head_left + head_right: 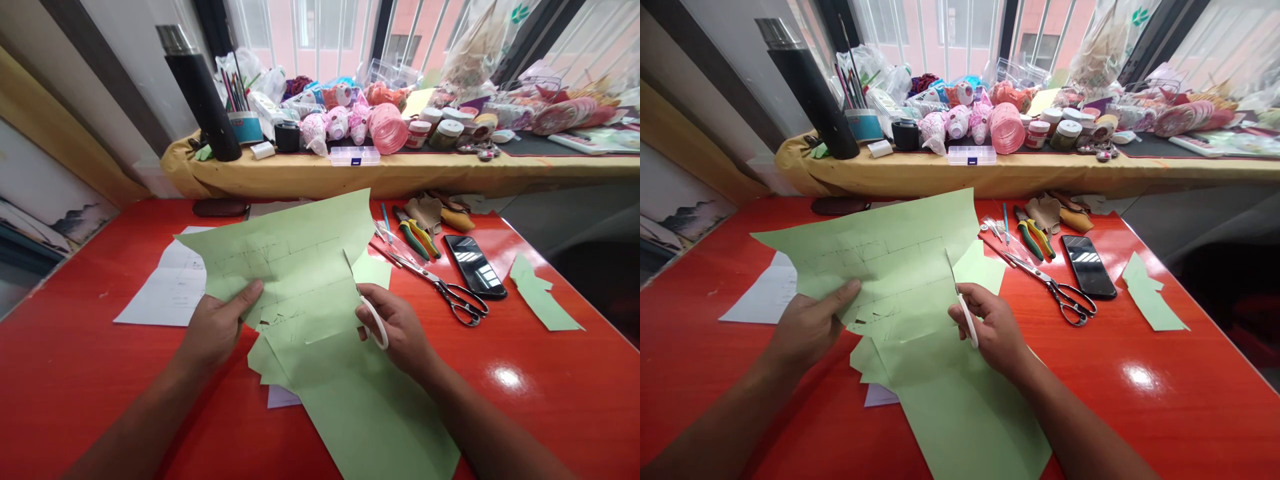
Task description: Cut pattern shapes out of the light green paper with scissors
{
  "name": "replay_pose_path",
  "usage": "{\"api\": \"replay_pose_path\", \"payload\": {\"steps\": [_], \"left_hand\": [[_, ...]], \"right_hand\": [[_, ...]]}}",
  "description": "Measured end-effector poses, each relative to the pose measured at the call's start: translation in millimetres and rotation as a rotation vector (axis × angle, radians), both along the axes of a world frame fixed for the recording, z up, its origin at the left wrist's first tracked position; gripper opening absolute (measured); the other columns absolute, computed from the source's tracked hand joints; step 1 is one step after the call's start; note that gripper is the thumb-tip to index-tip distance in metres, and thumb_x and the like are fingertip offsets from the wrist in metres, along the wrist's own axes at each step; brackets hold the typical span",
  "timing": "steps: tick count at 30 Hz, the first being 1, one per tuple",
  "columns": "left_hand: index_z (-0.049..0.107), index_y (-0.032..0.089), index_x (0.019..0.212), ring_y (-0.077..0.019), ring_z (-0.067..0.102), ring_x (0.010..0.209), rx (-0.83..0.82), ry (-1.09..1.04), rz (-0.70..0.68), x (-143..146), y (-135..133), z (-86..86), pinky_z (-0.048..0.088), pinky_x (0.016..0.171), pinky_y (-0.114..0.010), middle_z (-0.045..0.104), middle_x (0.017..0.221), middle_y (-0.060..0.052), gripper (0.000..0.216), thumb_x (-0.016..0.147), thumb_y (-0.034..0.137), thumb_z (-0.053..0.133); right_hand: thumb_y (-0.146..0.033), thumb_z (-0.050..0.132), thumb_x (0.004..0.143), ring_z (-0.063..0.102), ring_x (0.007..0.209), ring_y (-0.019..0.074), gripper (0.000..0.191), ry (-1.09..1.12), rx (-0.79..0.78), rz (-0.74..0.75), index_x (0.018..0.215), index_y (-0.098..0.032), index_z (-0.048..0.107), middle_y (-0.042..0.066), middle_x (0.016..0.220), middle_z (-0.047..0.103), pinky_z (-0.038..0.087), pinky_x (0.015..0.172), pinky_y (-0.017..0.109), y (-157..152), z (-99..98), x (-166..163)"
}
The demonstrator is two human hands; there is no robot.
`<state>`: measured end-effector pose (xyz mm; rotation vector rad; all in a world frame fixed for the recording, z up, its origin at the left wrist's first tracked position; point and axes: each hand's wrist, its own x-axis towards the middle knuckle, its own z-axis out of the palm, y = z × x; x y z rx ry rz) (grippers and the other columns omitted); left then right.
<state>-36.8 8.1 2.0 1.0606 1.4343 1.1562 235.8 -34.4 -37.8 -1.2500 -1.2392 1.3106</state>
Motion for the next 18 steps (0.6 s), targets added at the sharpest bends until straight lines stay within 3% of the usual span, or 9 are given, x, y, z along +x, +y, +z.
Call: {"api": "replay_pose_path", "payload": {"steps": [8,14,18], "left_hand": [[0.086,0.024,0.088,-0.0414,0.068,0.132,0.058,0.038,-0.004,-0.8,0.4,-3.8,0.058,0.111,-0.049,0.086,0.107,-0.010,0.030,0.072,0.048,0.096],[0.086,0.024,0.089,-0.0368,0.068,0.133,0.046,-0.010,-0.029,-2.5,0.5,-6.8,0.057,0.112,-0.042,0.085,0.115,-0.008,0.024,0.077,0.043,0.093],[0.087,0.024,0.093,-0.0379,0.070,0.128,0.034,0.027,-0.006,-1.6,-0.2,-5.1,0.057,0.111,-0.044,0.086,0.108,-0.008,0.030,0.073,0.045,0.096]], "right_hand": [[-0.069,0.076,0.090,0.060,0.061,0.0161,0.056,-0.011,0.005,0.008,0.115,-0.019,0.071,0.000,0.081,0.058,0.059,0.057,0.030,-0.7,-0.9,1.7],[-0.067,0.076,0.090,0.061,0.059,0.0156,0.052,-0.026,0.004,0.013,0.113,-0.020,0.071,-0.001,0.079,0.058,0.058,0.055,0.029,0.1,3.2,1.3],[-0.064,0.077,0.090,0.059,0.057,0.0145,0.050,-0.009,-0.010,0.005,0.112,-0.020,0.071,-0.002,0.077,0.057,0.056,0.054,0.028,0.0,4.8,0.8]]}}
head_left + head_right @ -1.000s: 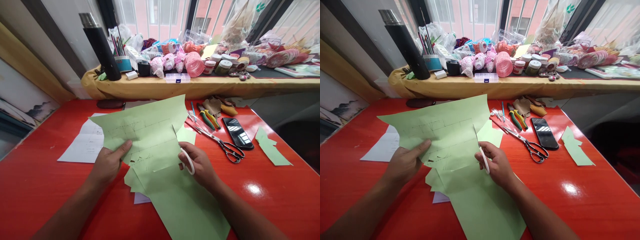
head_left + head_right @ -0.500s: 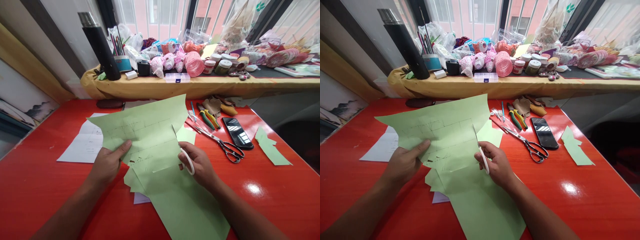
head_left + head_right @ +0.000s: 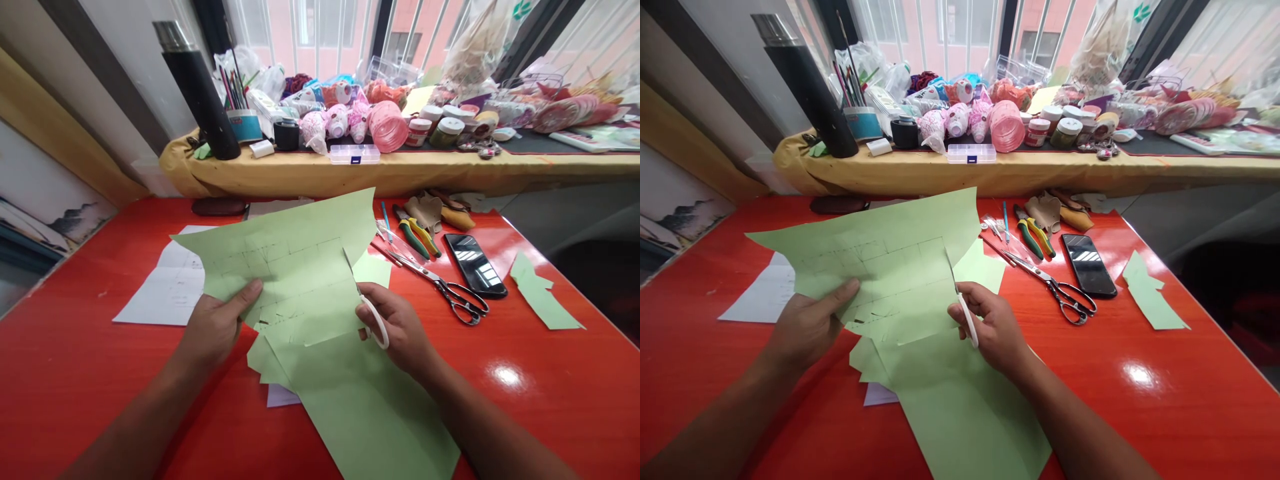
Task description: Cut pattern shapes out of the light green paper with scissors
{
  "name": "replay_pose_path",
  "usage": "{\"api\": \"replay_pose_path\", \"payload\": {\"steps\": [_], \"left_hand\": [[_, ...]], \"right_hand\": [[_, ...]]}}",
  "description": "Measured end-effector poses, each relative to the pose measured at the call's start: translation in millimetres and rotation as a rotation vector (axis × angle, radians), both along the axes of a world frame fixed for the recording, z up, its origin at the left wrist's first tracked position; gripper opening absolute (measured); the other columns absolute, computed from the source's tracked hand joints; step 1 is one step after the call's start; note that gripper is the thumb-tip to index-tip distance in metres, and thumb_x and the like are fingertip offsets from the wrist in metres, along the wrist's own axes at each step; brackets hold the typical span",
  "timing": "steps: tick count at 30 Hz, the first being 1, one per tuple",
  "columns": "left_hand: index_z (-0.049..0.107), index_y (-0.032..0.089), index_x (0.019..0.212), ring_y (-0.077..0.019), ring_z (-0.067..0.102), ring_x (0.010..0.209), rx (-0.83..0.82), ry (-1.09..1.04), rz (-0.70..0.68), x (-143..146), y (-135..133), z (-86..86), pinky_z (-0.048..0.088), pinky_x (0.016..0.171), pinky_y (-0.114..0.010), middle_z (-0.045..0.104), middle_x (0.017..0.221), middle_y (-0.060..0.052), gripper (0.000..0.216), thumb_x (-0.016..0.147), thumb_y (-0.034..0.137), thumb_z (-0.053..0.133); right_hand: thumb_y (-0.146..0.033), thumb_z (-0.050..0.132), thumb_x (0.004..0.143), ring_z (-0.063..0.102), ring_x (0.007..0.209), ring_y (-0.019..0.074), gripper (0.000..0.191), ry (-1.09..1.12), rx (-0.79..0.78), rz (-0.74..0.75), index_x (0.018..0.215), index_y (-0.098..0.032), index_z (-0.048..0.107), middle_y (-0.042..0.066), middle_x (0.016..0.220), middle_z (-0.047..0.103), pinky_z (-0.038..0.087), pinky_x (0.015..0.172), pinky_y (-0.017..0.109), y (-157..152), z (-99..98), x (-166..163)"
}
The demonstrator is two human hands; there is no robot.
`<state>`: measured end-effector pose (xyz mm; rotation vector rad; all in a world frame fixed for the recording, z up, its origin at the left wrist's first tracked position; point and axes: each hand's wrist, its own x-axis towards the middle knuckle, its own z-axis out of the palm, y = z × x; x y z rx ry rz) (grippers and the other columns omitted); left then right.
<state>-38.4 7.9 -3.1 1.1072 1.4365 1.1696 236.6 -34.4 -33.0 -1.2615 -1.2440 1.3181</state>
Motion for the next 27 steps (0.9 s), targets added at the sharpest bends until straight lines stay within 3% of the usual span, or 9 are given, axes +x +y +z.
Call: {"api": "replay_pose_path", "payload": {"steps": [5,14,21,27], "left_hand": [[0.087,0.023,0.090,-0.0400,0.070,0.127,-0.012,0.027,0.050,1.8,0.2,0.8,0.058,0.111,-0.045,0.085,0.109,-0.009,0.038,0.068,0.052,0.097],[0.086,0.023,0.096,-0.0387,0.068,0.131,0.024,-0.015,-0.011,0.4,0.5,-2.5,0.056,0.113,-0.045,0.085,0.113,-0.009,0.034,0.075,0.049,0.094],[0.086,0.021,0.096,-0.0419,0.064,0.138,0.008,-0.004,-0.045,-2.7,1.0,-5.1,0.059,0.110,-0.047,0.084,0.121,-0.011,0.038,0.074,0.050,0.094],[0.086,0.025,0.095,-0.0389,0.071,0.127,-0.003,0.006,-0.045,-2.5,0.0,-4.2,0.061,0.107,-0.045,0.085,0.115,-0.008,0.033,0.073,0.049,0.095]], "right_hand": [[-0.061,0.079,0.090,0.058,0.056,0.0135,0.049,0.031,-0.007,0.000,0.112,-0.019,0.070,-0.003,0.076,0.056,0.055,0.053,0.027,-0.5,-0.8,-0.2],[-0.069,0.078,0.089,0.059,0.071,0.0177,0.058,0.030,-0.010,0.005,0.120,-0.020,0.072,0.001,0.084,0.055,0.065,0.057,0.029,-1.5,-4.2,0.5],[-0.069,0.077,0.090,0.058,0.073,0.0176,0.056,0.024,-0.012,0.003,0.118,-0.020,0.072,0.001,0.086,0.054,0.065,0.057,0.028,-2.9,-3.8,0.9],[-0.069,0.077,0.090,0.057,0.074,0.0180,0.054,0.033,-0.003,0.001,0.114,-0.021,0.072,0.002,0.087,0.055,0.065,0.057,0.028,-2.8,-4.1,1.0]]}}
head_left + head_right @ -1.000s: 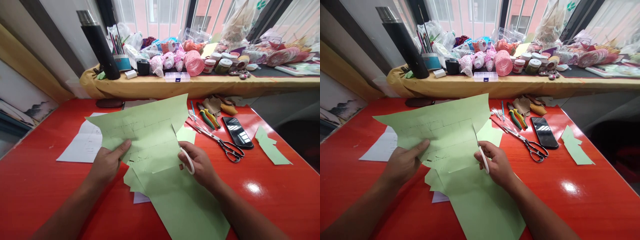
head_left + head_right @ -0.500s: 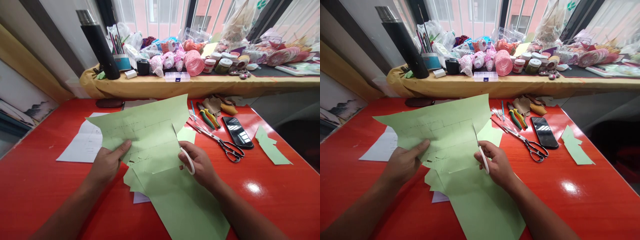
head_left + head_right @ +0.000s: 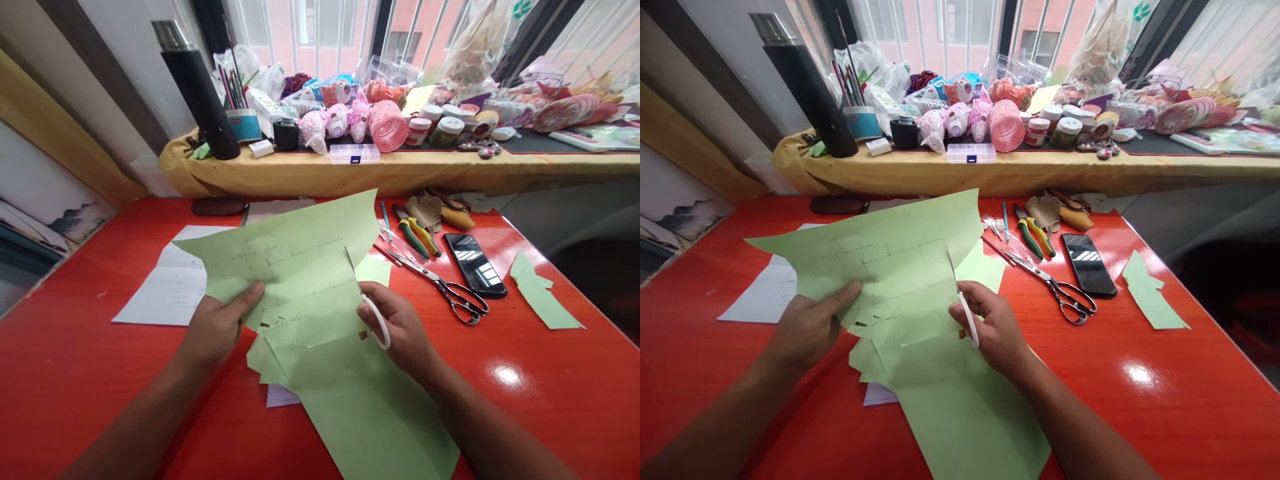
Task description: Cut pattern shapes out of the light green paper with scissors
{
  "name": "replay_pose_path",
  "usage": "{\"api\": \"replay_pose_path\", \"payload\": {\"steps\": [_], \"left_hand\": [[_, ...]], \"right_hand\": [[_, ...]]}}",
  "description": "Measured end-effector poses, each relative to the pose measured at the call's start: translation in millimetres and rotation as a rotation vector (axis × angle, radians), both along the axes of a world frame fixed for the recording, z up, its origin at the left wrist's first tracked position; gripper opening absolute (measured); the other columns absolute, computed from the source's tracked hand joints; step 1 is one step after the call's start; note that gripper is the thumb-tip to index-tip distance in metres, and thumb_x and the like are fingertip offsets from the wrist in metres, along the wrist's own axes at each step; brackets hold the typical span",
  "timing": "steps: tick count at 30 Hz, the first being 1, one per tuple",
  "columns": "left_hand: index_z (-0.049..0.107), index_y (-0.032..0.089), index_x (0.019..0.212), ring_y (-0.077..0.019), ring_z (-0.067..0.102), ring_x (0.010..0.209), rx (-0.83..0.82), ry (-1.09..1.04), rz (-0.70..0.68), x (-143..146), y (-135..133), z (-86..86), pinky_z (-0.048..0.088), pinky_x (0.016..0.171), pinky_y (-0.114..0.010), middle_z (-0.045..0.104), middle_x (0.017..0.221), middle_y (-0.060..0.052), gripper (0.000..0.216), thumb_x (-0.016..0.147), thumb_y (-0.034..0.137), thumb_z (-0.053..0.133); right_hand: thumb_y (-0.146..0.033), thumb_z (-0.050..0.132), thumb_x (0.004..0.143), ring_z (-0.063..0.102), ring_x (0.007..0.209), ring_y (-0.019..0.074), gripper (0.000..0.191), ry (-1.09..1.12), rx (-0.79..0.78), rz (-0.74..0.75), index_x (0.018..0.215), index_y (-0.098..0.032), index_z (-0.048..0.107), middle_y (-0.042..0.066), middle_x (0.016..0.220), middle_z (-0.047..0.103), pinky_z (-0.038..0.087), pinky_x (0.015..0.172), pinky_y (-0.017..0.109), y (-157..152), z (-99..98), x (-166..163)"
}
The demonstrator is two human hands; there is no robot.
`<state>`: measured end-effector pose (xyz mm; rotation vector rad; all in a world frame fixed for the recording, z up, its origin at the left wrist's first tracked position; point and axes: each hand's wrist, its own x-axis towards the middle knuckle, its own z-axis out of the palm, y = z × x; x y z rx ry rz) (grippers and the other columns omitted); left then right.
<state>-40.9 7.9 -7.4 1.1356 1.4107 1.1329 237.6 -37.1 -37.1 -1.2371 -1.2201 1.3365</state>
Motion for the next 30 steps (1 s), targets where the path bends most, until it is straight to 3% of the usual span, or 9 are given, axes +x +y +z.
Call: {"api": "replay_pose_path", "payload": {"steps": [7,14,25,30], "left_hand": [[0.086,0.027,0.086,-0.0384,0.075,0.118,0.030,0.026,0.017,0.6,-0.2,0.9,0.061,0.106,-0.046,0.087,0.100,-0.006,0.029,0.072,0.052,0.095],[0.086,0.026,0.096,-0.0362,0.071,0.128,0.029,-0.047,-0.035,0.3,-0.5,-2.2,0.059,0.109,-0.044,0.084,0.122,-0.007,0.030,0.078,0.049,0.092],[0.088,0.026,0.100,-0.0423,0.067,0.134,0.016,-0.017,-0.006,1.3,-1.9,1.8,0.060,0.109,-0.050,0.085,0.114,-0.010,0.036,0.075,0.051,0.095],[0.087,0.028,0.099,-0.0391,0.068,0.134,0.014,-0.038,-0.030,0.6,-0.5,-0.9,0.061,0.109,-0.047,0.085,0.116,-0.008,0.033,0.077,0.051,0.093]], "right_hand": [[-0.069,0.077,0.090,0.057,0.072,0.0169,0.055,0.005,0.006,-0.005,0.114,-0.020,0.072,0.003,0.091,0.058,0.064,0.059,0.029,0.1,1.3,0.0],[-0.069,0.077,0.090,0.056,0.070,0.0161,0.055,0.009,0.000,-0.008,0.113,-0.020,0.071,0.002,0.088,0.057,0.064,0.058,0.029,2.0,1.1,-0.8],[-0.066,0.078,0.090,0.057,0.067,0.0154,0.053,0.004,-0.002,-0.015,0.113,-0.019,0.072,0.002,0.086,0.058,0.063,0.056,0.028,0.4,-0.7,0.2],[-0.067,0.078,0.090,0.058,0.070,0.0165,0.054,0.002,-0.008,-0.016,0.115,-0.020,0.072,0.002,0.088,0.059,0.065,0.057,0.028,0.8,0.5,-0.3]]}}
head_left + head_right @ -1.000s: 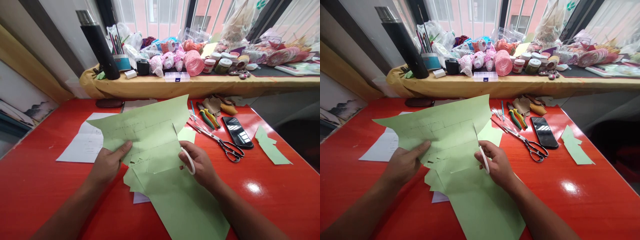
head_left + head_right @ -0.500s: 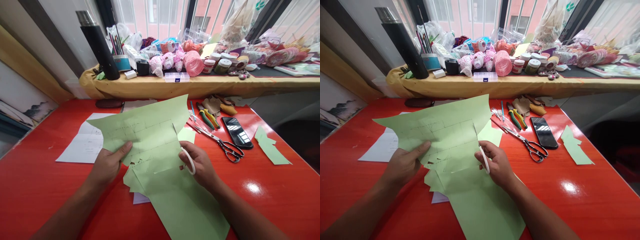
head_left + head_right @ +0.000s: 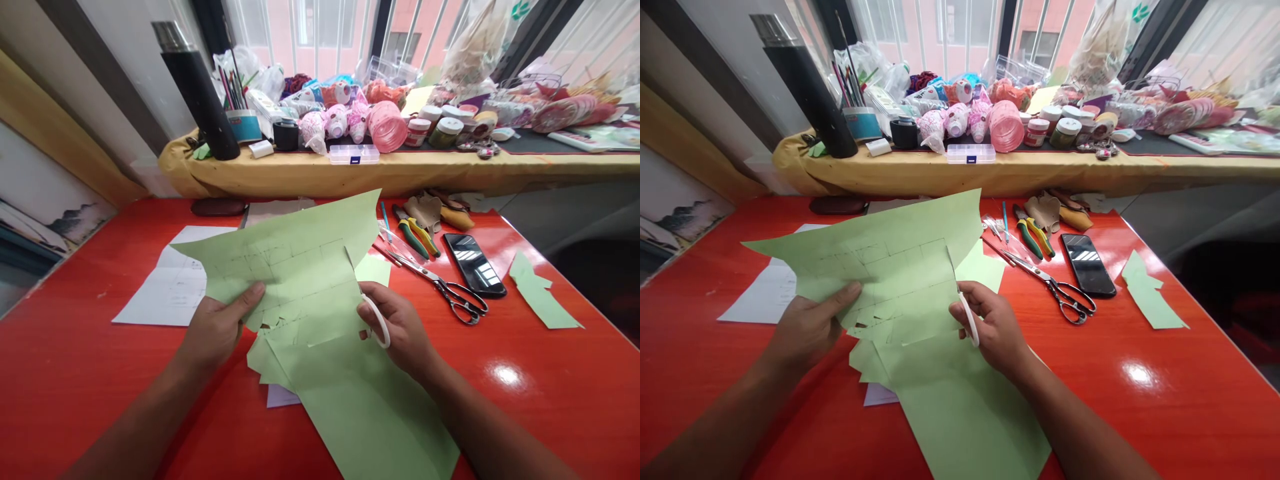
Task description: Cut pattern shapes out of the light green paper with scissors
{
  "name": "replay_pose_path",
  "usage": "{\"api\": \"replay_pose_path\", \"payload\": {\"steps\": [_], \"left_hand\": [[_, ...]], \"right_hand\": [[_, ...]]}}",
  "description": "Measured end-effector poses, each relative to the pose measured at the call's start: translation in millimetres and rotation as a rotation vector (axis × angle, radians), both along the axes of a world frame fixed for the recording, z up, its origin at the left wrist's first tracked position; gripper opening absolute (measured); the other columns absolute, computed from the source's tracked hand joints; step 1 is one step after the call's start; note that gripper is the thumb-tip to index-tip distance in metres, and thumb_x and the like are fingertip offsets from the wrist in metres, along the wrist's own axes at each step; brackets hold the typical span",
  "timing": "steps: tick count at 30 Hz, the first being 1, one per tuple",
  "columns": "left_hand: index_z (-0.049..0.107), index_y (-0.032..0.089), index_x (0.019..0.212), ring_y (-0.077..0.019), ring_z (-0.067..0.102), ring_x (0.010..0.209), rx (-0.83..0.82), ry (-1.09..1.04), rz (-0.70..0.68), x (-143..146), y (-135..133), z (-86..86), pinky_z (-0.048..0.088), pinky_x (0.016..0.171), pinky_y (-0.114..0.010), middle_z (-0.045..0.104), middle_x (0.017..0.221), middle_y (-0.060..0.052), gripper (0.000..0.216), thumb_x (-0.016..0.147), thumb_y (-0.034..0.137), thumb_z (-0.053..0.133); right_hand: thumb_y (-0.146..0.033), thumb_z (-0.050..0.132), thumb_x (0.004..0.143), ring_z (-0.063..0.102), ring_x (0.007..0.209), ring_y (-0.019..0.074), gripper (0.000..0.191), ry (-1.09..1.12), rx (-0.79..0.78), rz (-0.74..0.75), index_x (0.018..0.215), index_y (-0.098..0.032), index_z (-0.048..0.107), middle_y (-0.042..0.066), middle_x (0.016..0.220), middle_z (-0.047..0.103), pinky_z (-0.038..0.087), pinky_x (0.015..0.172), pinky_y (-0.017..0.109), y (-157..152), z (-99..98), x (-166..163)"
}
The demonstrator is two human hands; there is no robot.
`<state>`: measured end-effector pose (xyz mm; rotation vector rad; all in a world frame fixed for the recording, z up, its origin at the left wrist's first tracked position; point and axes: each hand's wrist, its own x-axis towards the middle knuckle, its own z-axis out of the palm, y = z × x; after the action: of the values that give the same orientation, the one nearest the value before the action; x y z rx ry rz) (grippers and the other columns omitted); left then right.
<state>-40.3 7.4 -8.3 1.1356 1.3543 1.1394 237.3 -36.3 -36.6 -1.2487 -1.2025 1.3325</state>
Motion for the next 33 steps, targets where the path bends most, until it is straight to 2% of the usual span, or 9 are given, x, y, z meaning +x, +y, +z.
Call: {"api": "replay_pose_path", "payload": {"steps": [7,10,15,18,23,29,33], "left_hand": [[0.086,0.025,0.092,-0.0411,0.071,0.129,-0.025,-0.003,0.036,4,-2,2.9,0.061,0.107,-0.049,0.086,0.110,-0.010,0.036,0.071,0.053,0.096],[0.086,0.025,0.094,-0.0411,0.070,0.129,-0.014,-0.010,0.046,6,-3,4.7,0.061,0.107,-0.049,0.086,0.111,-0.009,0.037,0.071,0.052,0.097],[0.086,0.028,0.087,-0.0417,0.072,0.127,0.001,-0.029,0.033,7,-3,6.7,0.060,0.109,-0.051,0.086,0.100,-0.008,0.033,0.069,0.053,0.097],[0.086,0.025,0.087,-0.0436,0.072,0.125,-0.038,0.008,0.055,9,-5,9.2,0.062,0.105,-0.051,0.086,0.104,-0.011,0.038,0.070,0.058,0.095],[0.084,0.026,0.082,-0.0410,0.075,0.118,-0.037,0.001,0.088,11,-7,10.4,0.063,0.103,-0.049,0.086,0.100,-0.009,0.036,0.069,0.057,0.096],[0.085,0.026,0.086,-0.0397,0.075,0.120,-0.014,-0.007,0.083,10,-6,7.7,0.062,0.105,-0.048,0.086,0.103,-0.008,0.033,0.070,0.052,0.096],[0.084,0.025,0.088,-0.0391,0.074,0.123,0.011,0.019,0.084,9,-6,5.1,0.062,0.105,-0.048,0.086,0.107,-0.008,0.034,0.074,0.054,0.093]], "right_hand": [[-0.071,0.076,0.090,0.058,0.071,0.0169,0.053,-0.021,-0.004,0.008,0.109,-0.021,0.072,0.003,0.089,0.059,0.066,0.055,0.028,-1,2.7,0],[-0.071,0.077,0.090,0.058,0.071,0.0166,0.055,-0.010,-0.006,0.006,0.113,-0.021,0.073,0.003,0.090,0.059,0.066,0.056,0.028,-1,2.4,0],[-0.069,0.078,0.090,0.059,0.072,0.0172,0.056,-0.004,-0.009,-0.002,0.117,-0.020,0.073,0.002,0.086,0.057,0.065,0.056,0.027,-2,3.3,0],[-0.070,0.078,0.089,0.058,0.071,0.0171,0.056,0.002,-0.005,-0.015,0.115,-0.020,0.074,0.001,0.084,0.055,0.065,0.055,0.027,-1,4.5,-1],[-0.071,0.078,0.088,0.060,0.073,0.0176,0.057,-0.004,0.000,-0.011,0.112,-0.020,0.074,0.003,0.088,0.059,0.065,0.056,0.027,-1,6.2,-1],[-0.071,0.075,0.090,0.059,0.072,0.0172,0.056,-0.015,0.016,0.007,0.113,-0.020,0.073,0.004,0.091,0.062,0.064,0.054,0.026,-2,5.7,0],[-0.071,0.076,0.090,0.057,0.072,0.0172,0.054,-0.019,0.029,0.002,0.110,-0.020,0.072,0.002,0.086,0.057,0.064,0.053,0.026,-1,4.4,0]]}}
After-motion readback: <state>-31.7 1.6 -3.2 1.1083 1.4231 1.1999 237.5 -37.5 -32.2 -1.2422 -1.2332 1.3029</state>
